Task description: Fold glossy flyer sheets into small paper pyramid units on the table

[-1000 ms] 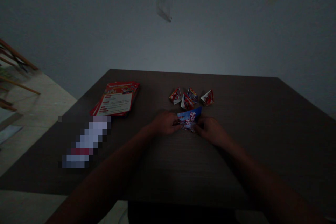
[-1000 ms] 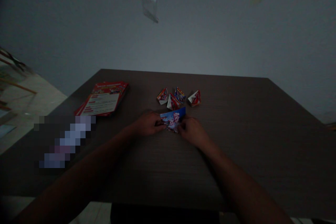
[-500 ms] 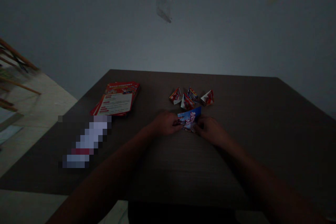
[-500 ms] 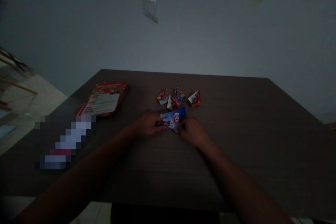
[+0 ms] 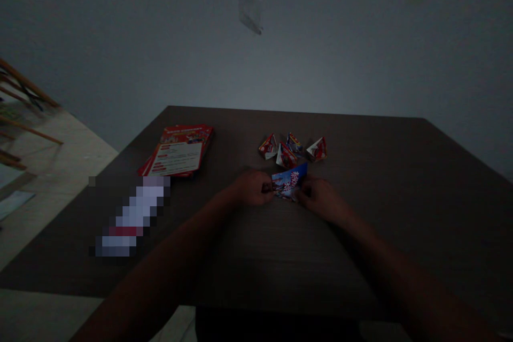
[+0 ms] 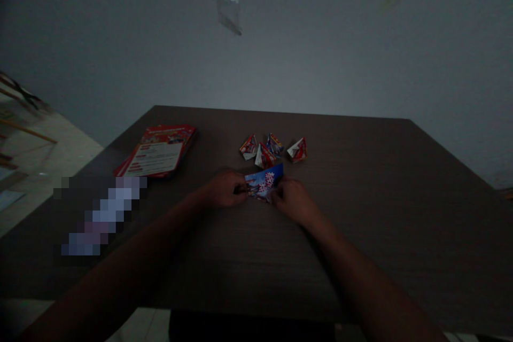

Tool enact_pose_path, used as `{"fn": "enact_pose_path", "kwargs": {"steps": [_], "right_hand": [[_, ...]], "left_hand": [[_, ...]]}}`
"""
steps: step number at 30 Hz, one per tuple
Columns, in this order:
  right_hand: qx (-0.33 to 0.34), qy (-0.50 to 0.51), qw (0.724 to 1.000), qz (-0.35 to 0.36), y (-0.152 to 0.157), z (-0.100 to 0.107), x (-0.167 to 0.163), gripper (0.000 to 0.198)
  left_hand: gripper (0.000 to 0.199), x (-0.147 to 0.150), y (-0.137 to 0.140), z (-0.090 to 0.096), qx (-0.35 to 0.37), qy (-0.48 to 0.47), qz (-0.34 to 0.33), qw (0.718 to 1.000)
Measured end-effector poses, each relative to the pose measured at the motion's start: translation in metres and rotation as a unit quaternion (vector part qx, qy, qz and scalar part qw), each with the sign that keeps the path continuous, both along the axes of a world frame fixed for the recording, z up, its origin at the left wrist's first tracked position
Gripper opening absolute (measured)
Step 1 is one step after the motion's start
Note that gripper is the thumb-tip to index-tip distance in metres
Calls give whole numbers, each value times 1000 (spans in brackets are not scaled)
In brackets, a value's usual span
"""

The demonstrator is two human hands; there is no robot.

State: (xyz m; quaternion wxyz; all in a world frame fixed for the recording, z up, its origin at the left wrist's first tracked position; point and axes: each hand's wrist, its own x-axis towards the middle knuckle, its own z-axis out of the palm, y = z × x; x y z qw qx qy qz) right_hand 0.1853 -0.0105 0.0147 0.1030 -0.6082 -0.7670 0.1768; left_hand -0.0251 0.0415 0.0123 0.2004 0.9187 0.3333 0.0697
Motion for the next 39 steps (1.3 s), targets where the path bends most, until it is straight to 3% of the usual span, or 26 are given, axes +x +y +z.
{"fn": "enact_pose_path", "kwargs": {"steps": [9,21,39], "right_hand": [[5,10,1000,-4,-1,-2,0,22],[-1,6,1000,-15,-1,0,-1,22],[1,-6,1000,-13,-1,-1,-1,21]], "left_hand": [[28,7,-6,0,34,9,40,999],[31,9,-6,-3,52,19,47,997],[24,8,-2,0,-19,-3,53,998]]}}
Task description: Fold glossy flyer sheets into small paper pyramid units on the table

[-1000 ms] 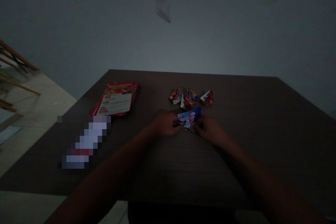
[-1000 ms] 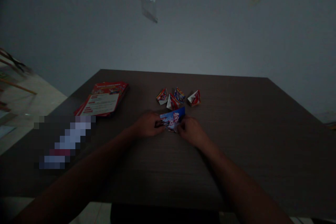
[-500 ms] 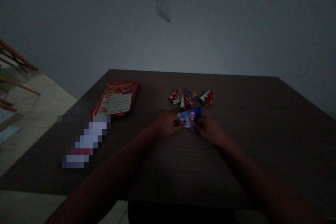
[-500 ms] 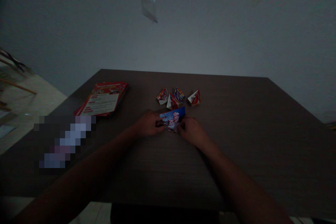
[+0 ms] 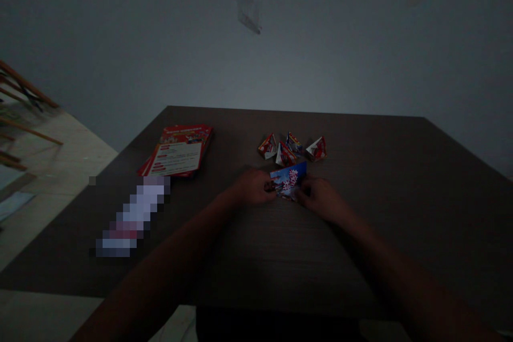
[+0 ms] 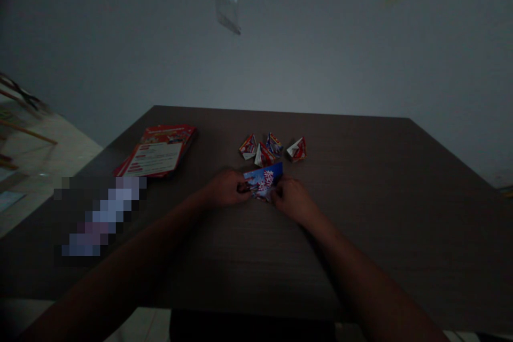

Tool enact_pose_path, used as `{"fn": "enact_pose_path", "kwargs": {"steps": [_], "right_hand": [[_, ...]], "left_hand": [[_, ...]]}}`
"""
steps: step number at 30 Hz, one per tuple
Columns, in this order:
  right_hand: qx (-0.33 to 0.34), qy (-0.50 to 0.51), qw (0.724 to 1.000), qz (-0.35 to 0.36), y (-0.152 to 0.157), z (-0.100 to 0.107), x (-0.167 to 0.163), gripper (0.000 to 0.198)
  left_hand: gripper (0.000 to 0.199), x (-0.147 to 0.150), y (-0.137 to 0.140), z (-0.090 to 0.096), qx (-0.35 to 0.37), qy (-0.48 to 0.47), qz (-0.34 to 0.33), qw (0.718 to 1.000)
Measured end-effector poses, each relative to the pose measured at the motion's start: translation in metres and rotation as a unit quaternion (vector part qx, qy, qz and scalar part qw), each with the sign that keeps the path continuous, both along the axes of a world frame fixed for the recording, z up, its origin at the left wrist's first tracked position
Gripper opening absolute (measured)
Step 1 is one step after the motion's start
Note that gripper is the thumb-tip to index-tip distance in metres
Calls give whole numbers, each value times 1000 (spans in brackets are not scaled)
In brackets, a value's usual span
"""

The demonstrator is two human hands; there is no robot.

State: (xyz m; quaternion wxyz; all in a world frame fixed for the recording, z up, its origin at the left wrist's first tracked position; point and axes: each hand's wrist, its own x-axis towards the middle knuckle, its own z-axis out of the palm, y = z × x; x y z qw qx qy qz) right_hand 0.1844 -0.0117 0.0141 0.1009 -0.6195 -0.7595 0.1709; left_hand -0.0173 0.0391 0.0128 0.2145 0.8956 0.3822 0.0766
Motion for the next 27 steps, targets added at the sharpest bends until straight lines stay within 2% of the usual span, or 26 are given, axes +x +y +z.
{"fn": "enact_pose_path", "kwargs": {"steps": [8,14,22,27], "right_hand": [[10,13,1000,4,0,-1,2,23],[15,8,1000,5,-1,-1,2,23],[14,3,1000,10,-1,2,1,21],[21,11,1000,-15,-6,1,2,23]], "left_hand": [[24,1,1,5,-34,3,0,999],[25,2,2,2,-41,-9,-8,999],[22,6,-2,10,-45,15,14,999],[20,5,-2,8,-56,20,13,998]]}}
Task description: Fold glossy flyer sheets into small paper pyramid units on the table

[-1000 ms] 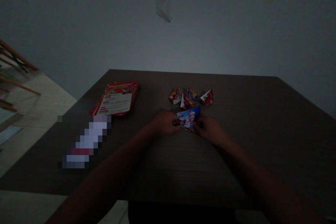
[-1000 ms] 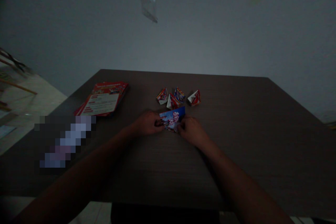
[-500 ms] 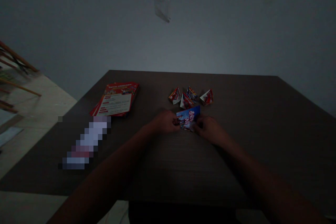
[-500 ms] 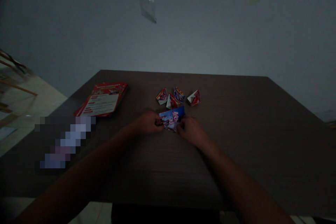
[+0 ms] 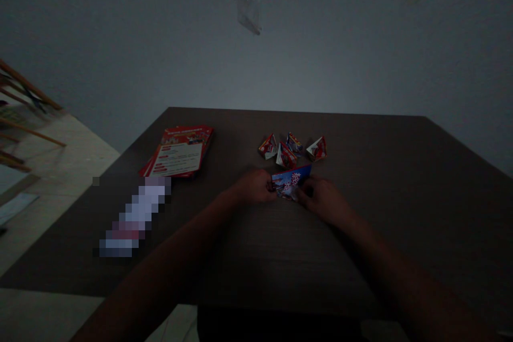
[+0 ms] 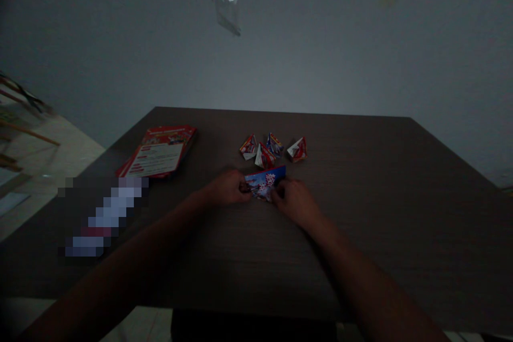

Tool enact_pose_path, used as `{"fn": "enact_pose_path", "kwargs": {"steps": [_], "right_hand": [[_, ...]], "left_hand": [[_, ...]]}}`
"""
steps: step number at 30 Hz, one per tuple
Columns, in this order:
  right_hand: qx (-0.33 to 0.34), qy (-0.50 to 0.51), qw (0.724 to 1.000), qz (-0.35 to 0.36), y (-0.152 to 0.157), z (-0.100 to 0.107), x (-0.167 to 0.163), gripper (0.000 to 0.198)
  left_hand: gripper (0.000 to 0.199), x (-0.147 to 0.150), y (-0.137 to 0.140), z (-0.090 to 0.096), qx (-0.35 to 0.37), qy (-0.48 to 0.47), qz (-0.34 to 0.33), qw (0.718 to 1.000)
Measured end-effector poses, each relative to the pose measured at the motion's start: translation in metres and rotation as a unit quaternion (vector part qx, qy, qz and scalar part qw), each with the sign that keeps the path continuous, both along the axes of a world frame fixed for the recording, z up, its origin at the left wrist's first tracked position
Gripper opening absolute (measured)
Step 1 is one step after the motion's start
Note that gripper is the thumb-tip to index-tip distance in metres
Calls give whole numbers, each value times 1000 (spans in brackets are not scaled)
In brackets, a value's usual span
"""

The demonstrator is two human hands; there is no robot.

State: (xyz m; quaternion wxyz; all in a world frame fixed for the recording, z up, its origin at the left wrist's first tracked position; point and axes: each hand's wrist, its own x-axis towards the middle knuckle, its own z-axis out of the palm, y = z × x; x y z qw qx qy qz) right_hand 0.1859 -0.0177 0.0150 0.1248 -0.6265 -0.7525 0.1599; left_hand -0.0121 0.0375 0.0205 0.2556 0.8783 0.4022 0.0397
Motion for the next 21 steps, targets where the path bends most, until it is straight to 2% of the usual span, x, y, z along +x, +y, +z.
{"fn": "enact_pose_path", "kwargs": {"steps": [2,5,8,10,12,21], "right_hand": [[39,-1,999,-12,-4,1,0,22],[134,-13,991,-14,-12,4,-2,22],[192,-56,977,76,-22,7,-9,20],[196,-89,966,142,-26,7,-15,20],[201,-115,958,172,-28,5,-21,21],[203,-155,949,184,-28,1,-27,21]], "left_hand": [[20,0,0,-1,4,-1,0,1000],[21,0,1,-1,4,-2,1,1000],[21,0,1,0,-2,2,-1,1000],[20,0,1,0,0,-1,-4,1000],[19,-1,1,0,-2,-7,-7,1000],[19,0,0,-1,-14,-38,2,999]]}}
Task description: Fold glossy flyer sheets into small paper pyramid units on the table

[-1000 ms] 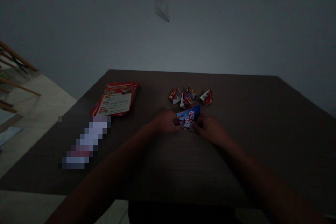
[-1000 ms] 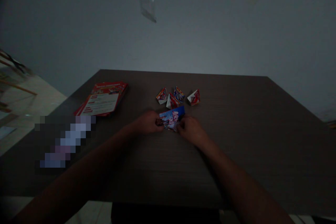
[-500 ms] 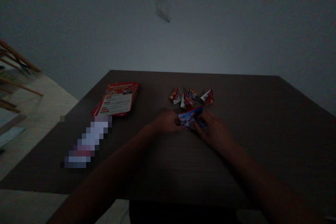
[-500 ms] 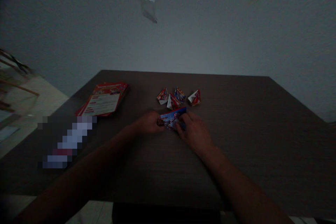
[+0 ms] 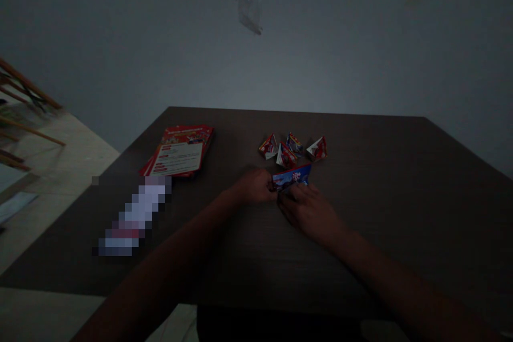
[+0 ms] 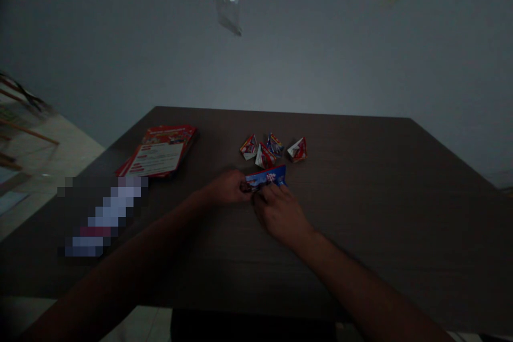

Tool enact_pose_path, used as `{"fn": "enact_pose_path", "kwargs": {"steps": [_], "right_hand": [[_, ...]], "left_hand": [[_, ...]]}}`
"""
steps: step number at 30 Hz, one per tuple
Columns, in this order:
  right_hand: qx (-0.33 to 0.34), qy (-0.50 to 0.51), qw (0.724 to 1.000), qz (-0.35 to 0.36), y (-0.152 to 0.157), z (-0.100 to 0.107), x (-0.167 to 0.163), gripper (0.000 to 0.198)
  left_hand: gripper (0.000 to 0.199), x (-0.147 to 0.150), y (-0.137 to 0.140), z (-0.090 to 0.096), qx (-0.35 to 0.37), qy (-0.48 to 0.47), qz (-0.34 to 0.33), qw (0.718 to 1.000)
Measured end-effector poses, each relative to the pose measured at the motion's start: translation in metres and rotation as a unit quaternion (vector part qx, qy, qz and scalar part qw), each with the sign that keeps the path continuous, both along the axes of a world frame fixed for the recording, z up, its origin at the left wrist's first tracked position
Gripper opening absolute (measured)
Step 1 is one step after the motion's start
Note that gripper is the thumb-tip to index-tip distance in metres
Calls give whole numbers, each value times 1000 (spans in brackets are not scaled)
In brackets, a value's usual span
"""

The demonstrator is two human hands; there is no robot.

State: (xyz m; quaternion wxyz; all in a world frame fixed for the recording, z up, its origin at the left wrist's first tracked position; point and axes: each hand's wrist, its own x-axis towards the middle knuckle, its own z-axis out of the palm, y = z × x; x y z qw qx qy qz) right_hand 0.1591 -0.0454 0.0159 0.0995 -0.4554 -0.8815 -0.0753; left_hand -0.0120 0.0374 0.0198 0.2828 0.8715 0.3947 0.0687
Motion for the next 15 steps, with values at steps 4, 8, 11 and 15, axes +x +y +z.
{"fn": "enact_pose_path", "kwargs": {"steps": [4,8,11,15], "right_hand": [[-4,-5,1000,-1,1,2,0,23],[-22,-3,1000,0,4,3,2,22],[-42,-8,999,3,4,4,7,22],[-79,-22,997,1,4,6,16,23]], "left_hand": [[22,-1,0,-2,3,-9,3,1000],[21,-1,0,-1,12,-4,-1,1000],[19,0,0,1,12,8,7,1000],[19,1,0,2,-1,34,13,999]]}}
